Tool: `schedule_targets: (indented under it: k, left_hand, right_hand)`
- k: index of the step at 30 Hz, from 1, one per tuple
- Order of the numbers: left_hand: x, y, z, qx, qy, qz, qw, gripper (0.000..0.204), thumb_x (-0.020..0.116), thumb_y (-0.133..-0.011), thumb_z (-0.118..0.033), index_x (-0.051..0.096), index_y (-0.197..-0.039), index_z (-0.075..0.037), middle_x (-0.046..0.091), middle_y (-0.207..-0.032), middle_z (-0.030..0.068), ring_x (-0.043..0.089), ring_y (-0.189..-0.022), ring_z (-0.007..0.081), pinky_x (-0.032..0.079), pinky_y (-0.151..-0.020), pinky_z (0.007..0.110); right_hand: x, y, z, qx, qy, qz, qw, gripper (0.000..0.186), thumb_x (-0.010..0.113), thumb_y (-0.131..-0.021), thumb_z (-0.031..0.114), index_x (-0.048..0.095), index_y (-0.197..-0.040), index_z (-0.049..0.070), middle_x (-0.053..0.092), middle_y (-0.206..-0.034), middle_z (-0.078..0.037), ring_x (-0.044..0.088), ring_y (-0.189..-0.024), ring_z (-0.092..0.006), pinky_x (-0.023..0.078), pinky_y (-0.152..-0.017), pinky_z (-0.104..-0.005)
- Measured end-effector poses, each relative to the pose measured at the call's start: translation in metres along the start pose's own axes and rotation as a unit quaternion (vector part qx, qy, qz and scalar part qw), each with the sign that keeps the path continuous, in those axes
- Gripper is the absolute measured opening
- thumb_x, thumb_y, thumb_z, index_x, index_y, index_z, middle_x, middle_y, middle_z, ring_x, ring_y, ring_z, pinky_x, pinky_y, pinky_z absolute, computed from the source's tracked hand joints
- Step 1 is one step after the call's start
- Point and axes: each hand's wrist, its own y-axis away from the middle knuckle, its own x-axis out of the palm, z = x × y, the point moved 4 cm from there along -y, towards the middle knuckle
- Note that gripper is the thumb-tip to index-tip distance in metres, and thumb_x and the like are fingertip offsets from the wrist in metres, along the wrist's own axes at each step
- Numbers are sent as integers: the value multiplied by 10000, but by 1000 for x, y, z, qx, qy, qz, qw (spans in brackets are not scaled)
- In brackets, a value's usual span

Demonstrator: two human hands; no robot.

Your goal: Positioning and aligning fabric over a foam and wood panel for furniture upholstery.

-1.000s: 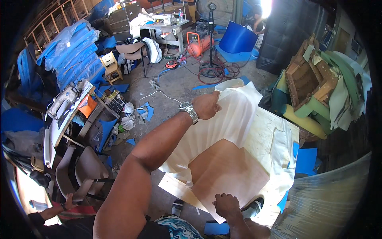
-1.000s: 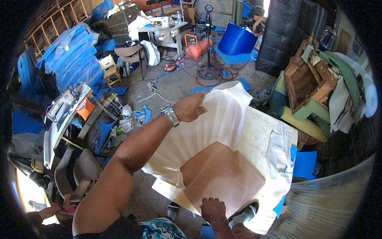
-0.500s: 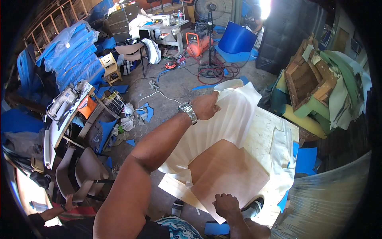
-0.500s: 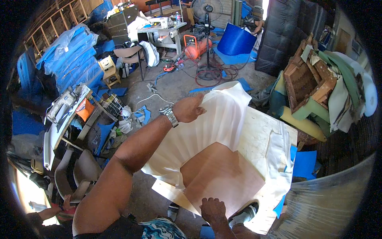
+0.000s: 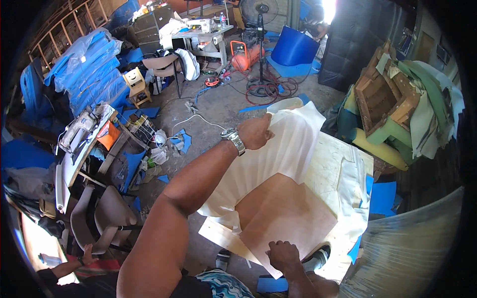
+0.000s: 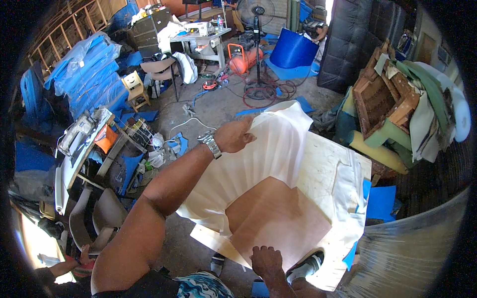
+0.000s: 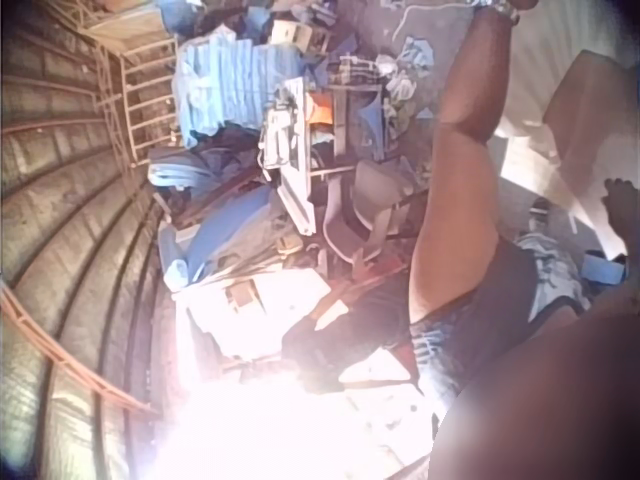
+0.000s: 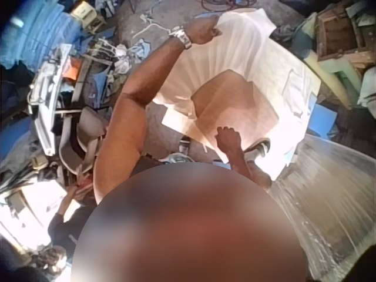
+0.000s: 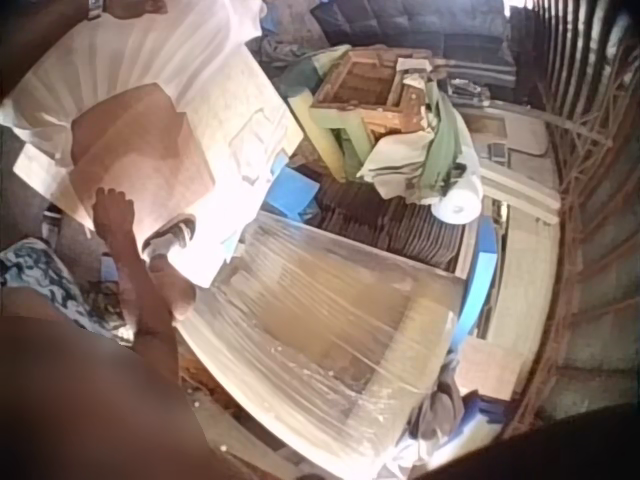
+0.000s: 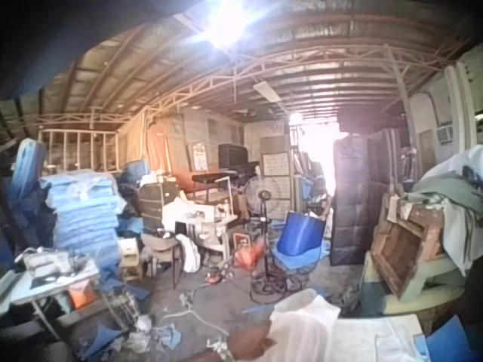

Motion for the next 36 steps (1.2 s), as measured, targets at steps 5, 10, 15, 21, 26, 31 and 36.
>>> schedule_targets:
  k: [5, 10, 15, 21, 26, 31, 36]
  left_hand:
    - [-1, 0, -1, -13, -7, 12, 1000, 414, 634, -911, -284, 445, -1152, -5, 651, -901, 273, 638, -890, 457, 484, -746, 537]
    - [-1, 1, -1, -21, -3, 23, 1000, 435, 632, -911, -293, 446, -1173, 1, 649, -933, 279, 637, -914, 454, 487, -768, 530]
    - [-1, 1, -1, -25, -2, 21, 999, 439, 633, -909, -293, 449, -1185, -6, 646, -973, 280, 635, -940, 448, 486, -790, 526]
    - [-1, 1, -1, -12, -5, 9, 1000, 413, 638, -908, -287, 451, -1153, -13, 647, -946, 274, 634, -921, 454, 486, -772, 531]
    - [0, 0, 1, -14, -1, 6, 1000, 406, 645, -904, -282, 447, -1138, -15, 646, -931, 274, 632, -914, 461, 486, -764, 533]
    - [0, 0, 0, -10, -2, 2, 1000, 400, 654, -900, -272, 446, -1126, -16, 644, -923, 274, 630, -909, 465, 483, -761, 538]
    - [1, 0, 1, -2, 17, 4, 1000, 392, 664, -894, -257, 449, -1120, -19, 646, -909, 269, 630, -902, 467, 480, -754, 543]
  right_hand:
    - [0, 0, 0, -7, -6, -6, 1000, 310, 593, -938, 360, 635, -1067, 80, 684, -1018, -158, 664, -965, -346, 526, -811, -491]
    - [2, 0, 0, -8, 1, -8, 1000, 311, 591, -939, 363, 637, -1064, 81, 683, -1006, -159, 664, -953, -347, 524, -801, -489]
    - [1, 0, -1, -6, 0, -16, 1000, 310, 592, -937, 364, 642, -1056, 82, 685, -1001, -156, 666, -954, -347, 525, -801, -488]
    - [1, 0, -1, -6, 7, -15, 1000, 313, 594, -935, 367, 639, -1056, 82, 686, -1004, -157, 667, -953, -345, 525, -800, -490]
    - [2, 0, -1, -9, -1, -12, 1000, 313, 591, -937, 367, 637, -1057, 81, 685, -1009, -158, 665, -958, -347, 525, -802, -491]
    - [1, -1, -1, -7, -1, -9, 1000, 317, 589, -937, 368, 637, -1061, 80, 685, -1010, -158, 663, -965, -347, 526, -807, -489]
    - [0, 0, 0, -4, 9, -2, 1000, 320, 585, -937, 364, 632, -1082, 83, 685, -1027, -160, 662, -976, -345, 529, -814, -486]
